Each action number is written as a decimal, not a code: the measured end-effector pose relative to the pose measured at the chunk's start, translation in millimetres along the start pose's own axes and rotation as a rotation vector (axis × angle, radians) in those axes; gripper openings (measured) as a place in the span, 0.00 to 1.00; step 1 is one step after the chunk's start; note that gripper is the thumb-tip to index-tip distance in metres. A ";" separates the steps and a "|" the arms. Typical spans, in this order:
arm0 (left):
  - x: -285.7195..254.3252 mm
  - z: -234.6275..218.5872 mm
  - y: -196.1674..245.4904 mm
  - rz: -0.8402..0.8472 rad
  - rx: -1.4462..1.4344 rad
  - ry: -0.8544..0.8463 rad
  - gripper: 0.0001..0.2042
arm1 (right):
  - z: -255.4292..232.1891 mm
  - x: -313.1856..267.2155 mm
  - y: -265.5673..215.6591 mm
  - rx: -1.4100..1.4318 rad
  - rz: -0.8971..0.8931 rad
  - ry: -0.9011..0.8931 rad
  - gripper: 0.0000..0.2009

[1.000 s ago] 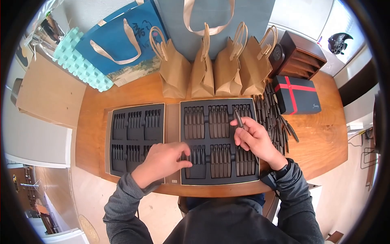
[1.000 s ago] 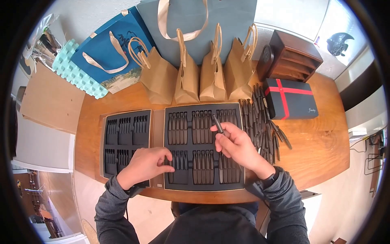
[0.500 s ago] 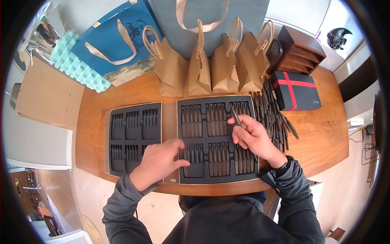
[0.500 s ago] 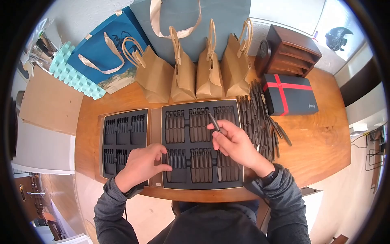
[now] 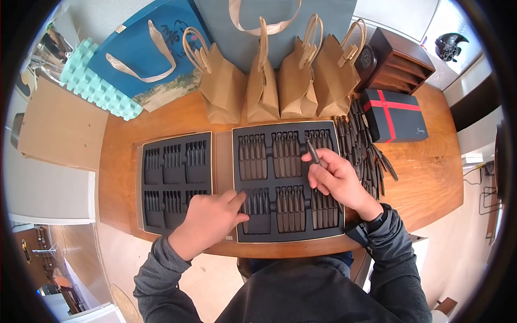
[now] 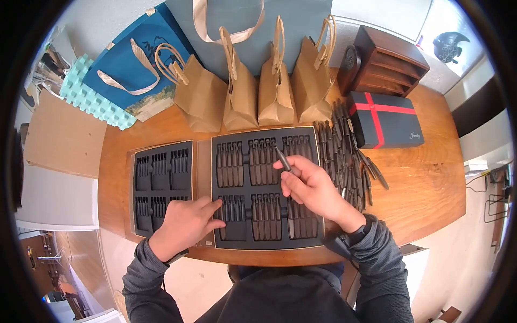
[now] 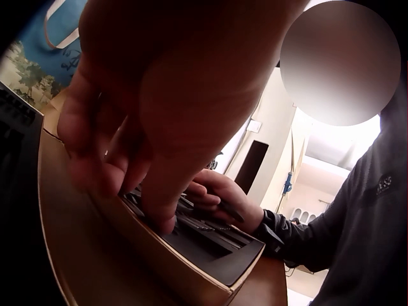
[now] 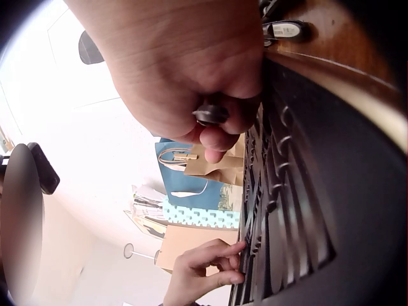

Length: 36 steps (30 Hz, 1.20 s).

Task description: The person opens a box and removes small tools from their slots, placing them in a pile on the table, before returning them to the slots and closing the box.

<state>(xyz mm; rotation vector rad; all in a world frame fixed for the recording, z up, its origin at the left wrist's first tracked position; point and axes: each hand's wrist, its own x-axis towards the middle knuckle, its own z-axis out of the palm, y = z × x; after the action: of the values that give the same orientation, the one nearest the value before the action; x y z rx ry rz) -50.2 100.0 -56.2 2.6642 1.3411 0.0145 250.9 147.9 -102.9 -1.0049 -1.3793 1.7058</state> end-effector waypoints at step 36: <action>105.0 -0.2 8.0 -0.314 -1.326 0.037 0.10 | 4.9 -2.0 0.7 -0.284 -0.023 -0.083 0.18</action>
<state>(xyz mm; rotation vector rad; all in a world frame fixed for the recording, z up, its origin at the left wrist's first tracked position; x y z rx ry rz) 19.0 179.2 -61.4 1.3388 1.1027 0.6540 247.4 143.9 -102.8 -1.0766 -1.7158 1.5788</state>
